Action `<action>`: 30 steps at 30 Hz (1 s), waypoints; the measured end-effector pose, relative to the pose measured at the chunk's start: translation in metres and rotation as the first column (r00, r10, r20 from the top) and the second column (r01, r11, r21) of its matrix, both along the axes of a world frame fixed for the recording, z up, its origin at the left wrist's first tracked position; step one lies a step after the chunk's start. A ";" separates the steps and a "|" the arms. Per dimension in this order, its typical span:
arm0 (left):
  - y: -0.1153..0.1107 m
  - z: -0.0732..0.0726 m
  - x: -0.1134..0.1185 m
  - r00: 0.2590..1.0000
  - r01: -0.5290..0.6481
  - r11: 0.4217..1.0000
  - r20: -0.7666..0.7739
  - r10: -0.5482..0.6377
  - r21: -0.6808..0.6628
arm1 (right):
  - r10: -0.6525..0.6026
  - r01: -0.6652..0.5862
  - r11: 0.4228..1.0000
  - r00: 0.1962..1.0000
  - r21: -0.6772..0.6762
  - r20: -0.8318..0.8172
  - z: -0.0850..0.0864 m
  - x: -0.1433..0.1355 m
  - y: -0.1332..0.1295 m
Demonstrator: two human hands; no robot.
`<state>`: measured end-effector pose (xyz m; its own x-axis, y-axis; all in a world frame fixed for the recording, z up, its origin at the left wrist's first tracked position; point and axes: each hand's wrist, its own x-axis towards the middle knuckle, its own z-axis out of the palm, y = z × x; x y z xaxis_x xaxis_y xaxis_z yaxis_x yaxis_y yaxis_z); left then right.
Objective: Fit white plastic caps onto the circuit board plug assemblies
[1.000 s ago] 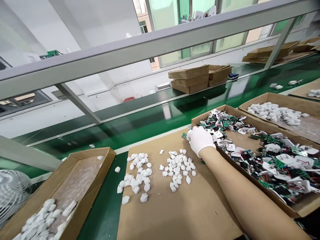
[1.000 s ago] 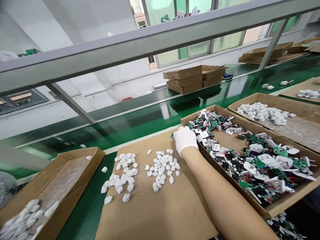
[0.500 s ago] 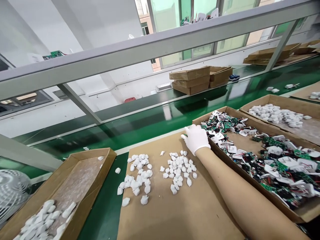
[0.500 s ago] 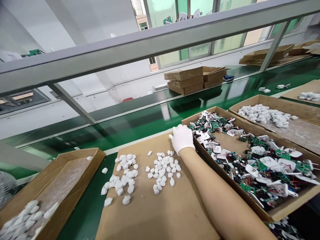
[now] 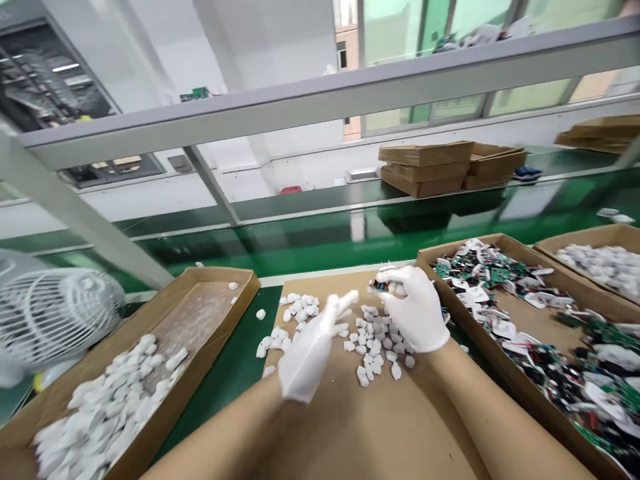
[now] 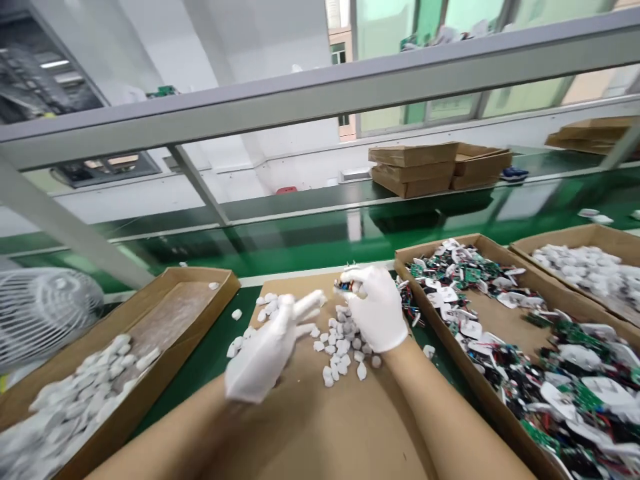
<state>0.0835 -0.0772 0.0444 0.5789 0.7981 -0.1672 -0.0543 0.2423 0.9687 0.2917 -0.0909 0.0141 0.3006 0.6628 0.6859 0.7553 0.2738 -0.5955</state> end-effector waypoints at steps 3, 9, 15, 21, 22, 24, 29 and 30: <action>0.007 -0.010 0.013 0.997 0.029 0.997 0.070 -0.025 -0.066 | 0.175 -0.174 0.985 0.984 -0.018 0.029 -0.003 -0.024 -0.009; 0.022 -0.023 0.016 0.984 -0.067 0.995 0.161 0.078 -0.069 | 0.201 -0.145 0.949 0.963 -0.281 0.182 0.000 -0.038 -0.011; 0.030 -0.033 0.007 0.941 -0.298 0.954 0.160 0.298 -0.023 | 0.322 -0.312 0.921 0.947 -0.235 0.006 0.002 -0.033 -0.018; 0.030 -0.036 0.003 0.974 -0.224 0.970 0.028 0.223 0.090 | 0.213 -0.193 0.893 0.977 -0.406 0.004 0.000 -0.036 -0.014; 0.030 -0.035 0.002 0.977 -0.209 0.977 0.053 0.206 0.051 | 0.218 -0.191 0.883 0.976 -0.428 0.014 0.001 -0.037 -0.013; 0.030 -0.033 0.001 0.980 -0.111 0.991 0.155 0.122 -0.078 | 0.197 -0.198 0.869 0.979 -0.454 -0.048 0.002 -0.039 -0.012; 0.030 -0.026 0.000 0.954 0.064 0.980 0.301 -0.004 -0.191 | 0.129 -0.248 0.819 0.958 -0.518 -0.255 0.008 -0.037 -0.013; 0.030 -0.026 0.000 0.953 0.049 0.979 0.303 0.014 -0.199 | 0.122 -0.260 0.809 0.951 -0.526 -0.283 0.009 -0.036 -0.013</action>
<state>0.0836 -0.0471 0.0185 0.6407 0.7551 -0.1391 -0.3301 0.4344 0.8380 0.2560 -0.1038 0.0233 0.2267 0.9671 0.1157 0.5488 -0.0286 -0.8355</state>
